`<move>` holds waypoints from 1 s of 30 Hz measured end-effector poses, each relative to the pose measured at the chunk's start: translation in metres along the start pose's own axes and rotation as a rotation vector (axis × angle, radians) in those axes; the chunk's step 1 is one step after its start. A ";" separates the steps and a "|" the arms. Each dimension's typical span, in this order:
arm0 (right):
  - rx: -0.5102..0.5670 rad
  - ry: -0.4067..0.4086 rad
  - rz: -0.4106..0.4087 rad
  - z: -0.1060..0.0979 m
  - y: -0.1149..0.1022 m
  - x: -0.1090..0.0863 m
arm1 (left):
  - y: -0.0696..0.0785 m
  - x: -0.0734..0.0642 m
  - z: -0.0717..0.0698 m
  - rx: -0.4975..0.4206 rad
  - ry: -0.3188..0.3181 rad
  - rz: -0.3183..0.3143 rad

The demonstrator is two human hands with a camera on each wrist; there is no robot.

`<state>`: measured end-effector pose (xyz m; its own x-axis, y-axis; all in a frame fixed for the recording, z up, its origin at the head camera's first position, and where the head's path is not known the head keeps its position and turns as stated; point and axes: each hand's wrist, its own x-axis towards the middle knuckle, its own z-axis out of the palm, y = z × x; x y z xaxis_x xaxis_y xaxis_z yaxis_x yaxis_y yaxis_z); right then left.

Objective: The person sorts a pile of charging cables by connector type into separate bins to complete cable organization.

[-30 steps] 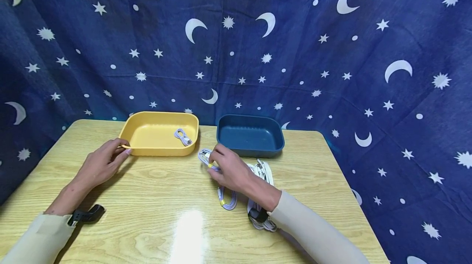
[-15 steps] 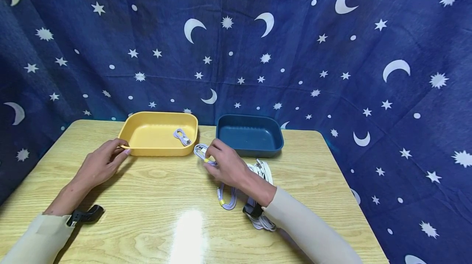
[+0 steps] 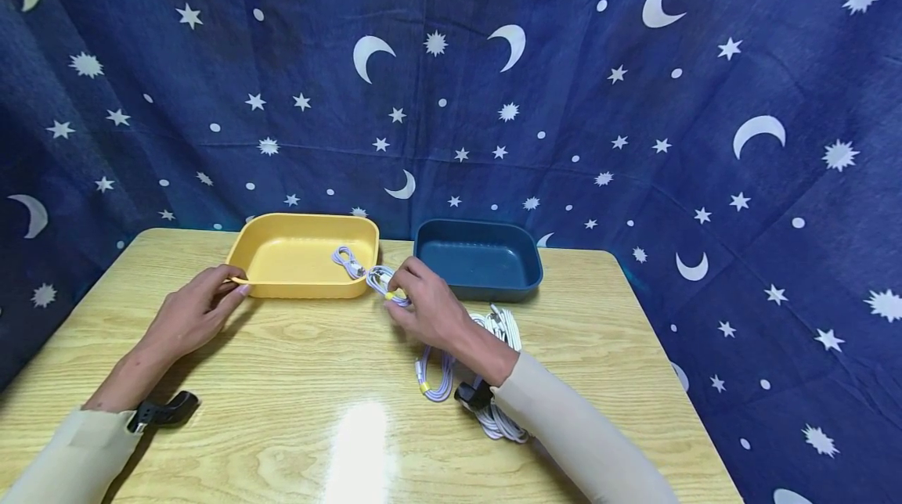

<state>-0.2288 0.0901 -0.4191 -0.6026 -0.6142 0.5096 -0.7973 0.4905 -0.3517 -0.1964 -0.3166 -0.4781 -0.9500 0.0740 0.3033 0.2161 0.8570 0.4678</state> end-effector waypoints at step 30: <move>0.034 0.021 0.068 0.019 -0.004 0.028 | 0.000 0.000 0.000 0.002 0.002 0.003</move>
<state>-0.2437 0.0595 -0.4181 -0.6546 -0.5673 0.4997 -0.7557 0.5087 -0.4125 -0.1962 -0.3162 -0.4780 -0.9490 0.0751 0.3062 0.2180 0.8580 0.4651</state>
